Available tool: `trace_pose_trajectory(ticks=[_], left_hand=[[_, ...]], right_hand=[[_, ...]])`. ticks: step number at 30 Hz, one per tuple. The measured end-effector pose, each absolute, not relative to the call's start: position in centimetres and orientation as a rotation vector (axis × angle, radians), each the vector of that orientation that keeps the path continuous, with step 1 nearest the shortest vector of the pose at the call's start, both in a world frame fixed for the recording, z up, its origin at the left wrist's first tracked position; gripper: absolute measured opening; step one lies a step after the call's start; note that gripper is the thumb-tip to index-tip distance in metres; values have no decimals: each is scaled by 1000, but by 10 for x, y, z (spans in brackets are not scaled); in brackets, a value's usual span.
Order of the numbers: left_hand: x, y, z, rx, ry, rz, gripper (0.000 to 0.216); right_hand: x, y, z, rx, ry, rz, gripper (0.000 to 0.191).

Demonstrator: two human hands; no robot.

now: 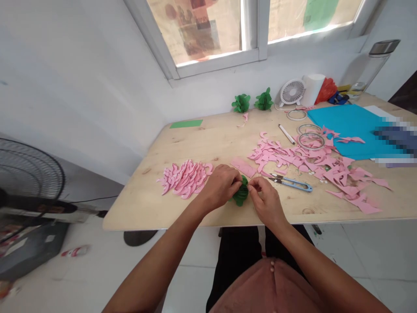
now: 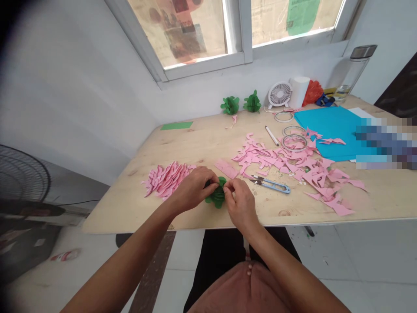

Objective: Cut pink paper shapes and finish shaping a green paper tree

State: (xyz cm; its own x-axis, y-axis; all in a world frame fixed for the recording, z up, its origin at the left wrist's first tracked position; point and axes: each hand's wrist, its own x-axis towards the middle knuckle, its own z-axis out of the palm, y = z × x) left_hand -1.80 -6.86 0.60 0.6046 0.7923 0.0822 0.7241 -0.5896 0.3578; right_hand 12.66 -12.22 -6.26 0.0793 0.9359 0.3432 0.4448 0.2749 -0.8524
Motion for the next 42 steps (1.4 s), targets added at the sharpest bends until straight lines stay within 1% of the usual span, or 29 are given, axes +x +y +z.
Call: trace_pose_trajectory(ticks=[10,20,32,42], left_hand=[[-18,-68,10,2548,1220,230,11],[-19,-68,7,2534,1194,243,11],[-19,-67,4,2553,1174,257,12],[-19,-66,5,2545,1186,237,11]], right_hand=[[128,-117,-63,-1300,-1662,454,10],[122,-125,-63,-1265,-1699,251,14],[118,-123,-65,-1371,-1695,346,11],[119,-121,-66,-1419,-1717,275,11]])
